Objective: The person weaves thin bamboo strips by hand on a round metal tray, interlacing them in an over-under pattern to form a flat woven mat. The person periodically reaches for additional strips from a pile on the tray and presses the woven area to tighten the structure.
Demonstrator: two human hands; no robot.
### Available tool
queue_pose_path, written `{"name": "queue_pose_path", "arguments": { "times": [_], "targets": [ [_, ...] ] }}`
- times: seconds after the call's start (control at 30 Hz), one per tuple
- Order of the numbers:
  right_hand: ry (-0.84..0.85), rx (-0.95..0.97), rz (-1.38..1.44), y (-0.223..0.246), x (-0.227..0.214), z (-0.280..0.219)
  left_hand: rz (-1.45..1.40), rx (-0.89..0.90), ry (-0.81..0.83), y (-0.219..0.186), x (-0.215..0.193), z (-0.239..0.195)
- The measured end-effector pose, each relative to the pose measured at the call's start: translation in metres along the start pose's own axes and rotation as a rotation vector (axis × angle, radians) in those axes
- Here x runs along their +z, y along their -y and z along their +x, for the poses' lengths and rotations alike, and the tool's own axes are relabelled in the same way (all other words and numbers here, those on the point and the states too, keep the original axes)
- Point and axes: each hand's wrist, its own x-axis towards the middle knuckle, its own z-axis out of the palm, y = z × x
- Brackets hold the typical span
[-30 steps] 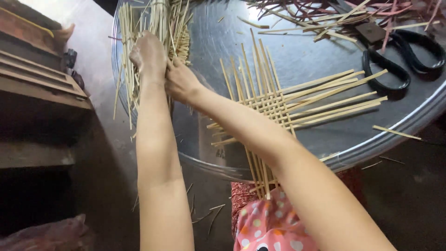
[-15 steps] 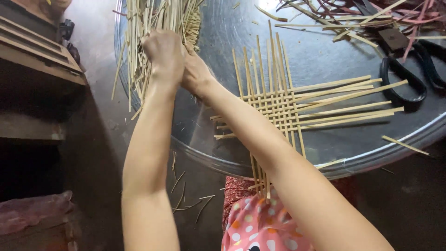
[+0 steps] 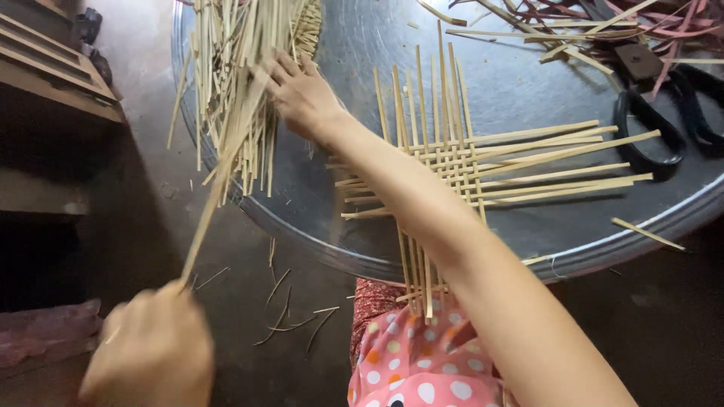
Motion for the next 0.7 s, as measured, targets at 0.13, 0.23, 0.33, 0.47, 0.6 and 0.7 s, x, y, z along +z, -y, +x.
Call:
{"name": "queue_pose_path", "arguments": {
  "times": [0.13,0.23,0.33,0.47,0.6,0.7],
  "targets": [
    [0.052,-0.061,0.025,-0.007,-0.049,-0.028,-0.639,-0.260,-0.085,0.013,0.005,-0.020],
    [-0.085,-0.144,-0.025,-0.041,-0.058,-0.055,-0.968,-0.403,0.002,-0.006,0.005,0.037],
    [-0.129,-0.174,-0.182,-0.076,-0.070,-0.102,-1.348,-0.496,0.220,-0.040,0.024,0.094],
    [-0.029,0.107,-0.045,-0.078,-0.094,-0.163,-1.669,-0.407,0.457,-0.072,0.062,0.130],
    [-0.058,0.036,0.198,-0.080,-0.078,-0.188,-1.603,-0.300,0.425,-0.087,0.117,0.138],
    [-0.086,0.098,0.331,-0.090,-0.060,-0.194,-1.271,-0.208,0.193,-0.096,0.154,0.141]
  ]
}}
